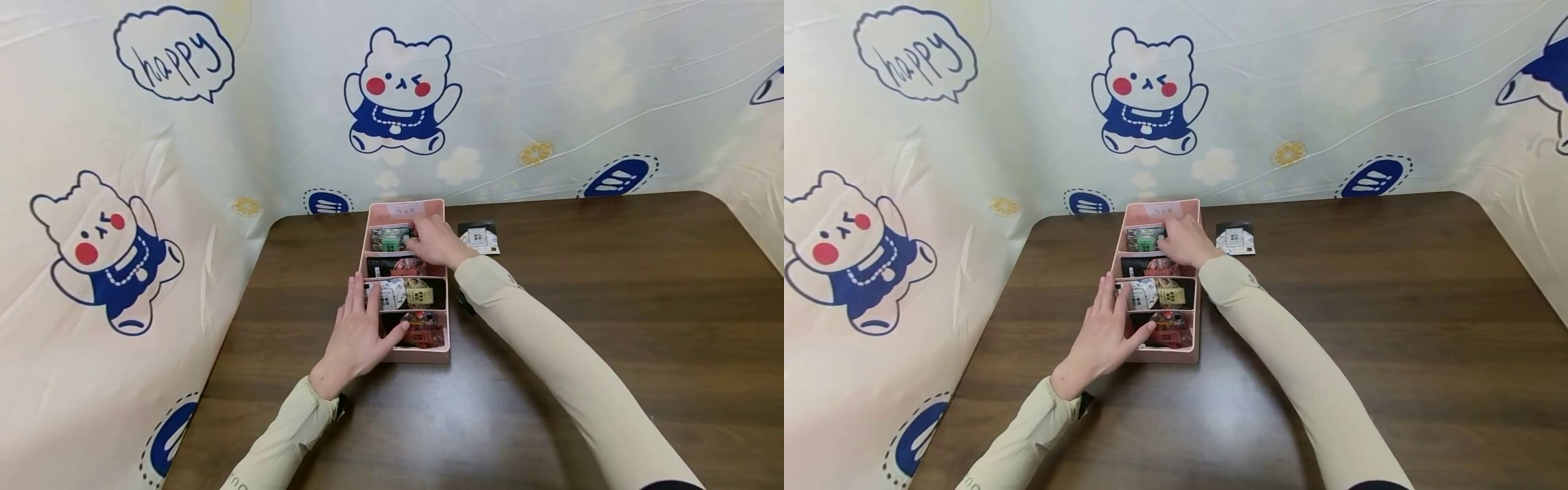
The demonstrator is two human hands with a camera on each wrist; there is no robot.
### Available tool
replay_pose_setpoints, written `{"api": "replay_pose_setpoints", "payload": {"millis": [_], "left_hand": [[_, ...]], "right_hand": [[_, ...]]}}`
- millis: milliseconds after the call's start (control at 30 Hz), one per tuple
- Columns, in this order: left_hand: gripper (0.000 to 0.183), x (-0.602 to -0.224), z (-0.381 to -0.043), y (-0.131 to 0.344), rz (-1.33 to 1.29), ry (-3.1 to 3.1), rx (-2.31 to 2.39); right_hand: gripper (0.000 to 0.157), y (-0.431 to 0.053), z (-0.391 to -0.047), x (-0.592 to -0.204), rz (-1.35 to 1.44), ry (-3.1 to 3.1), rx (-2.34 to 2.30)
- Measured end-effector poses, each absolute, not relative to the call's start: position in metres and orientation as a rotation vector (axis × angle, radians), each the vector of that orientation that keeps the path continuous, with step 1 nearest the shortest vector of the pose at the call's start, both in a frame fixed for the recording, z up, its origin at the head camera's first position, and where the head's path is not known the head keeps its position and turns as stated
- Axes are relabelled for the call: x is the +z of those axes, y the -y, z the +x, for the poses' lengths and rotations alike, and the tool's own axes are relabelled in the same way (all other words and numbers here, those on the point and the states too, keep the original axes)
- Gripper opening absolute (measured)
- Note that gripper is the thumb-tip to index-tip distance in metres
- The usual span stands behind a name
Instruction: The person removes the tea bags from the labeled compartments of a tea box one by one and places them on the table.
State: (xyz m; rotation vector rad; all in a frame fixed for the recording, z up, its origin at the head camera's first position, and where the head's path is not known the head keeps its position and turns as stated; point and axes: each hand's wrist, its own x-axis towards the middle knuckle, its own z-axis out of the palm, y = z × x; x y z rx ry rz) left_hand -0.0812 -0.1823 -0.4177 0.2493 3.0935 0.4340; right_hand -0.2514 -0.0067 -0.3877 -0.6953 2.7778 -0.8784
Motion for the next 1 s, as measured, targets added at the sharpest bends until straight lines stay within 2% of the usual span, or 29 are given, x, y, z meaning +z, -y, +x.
{"api": "replay_pose_setpoints", "payload": {"millis": [400,1000], "left_hand": [[0.095,-0.418,-0.082,0.181,0.236,-3.084,0.434],[0.095,-0.419,-0.083,0.182,0.226,-3.081,0.437]], "right_hand": [[0.041,0.013,-0.252,-0.389,-0.688,-2.736,-0.964],[0.025,0.028,-0.246,-0.389,-0.763,-2.725,-0.825]]}}
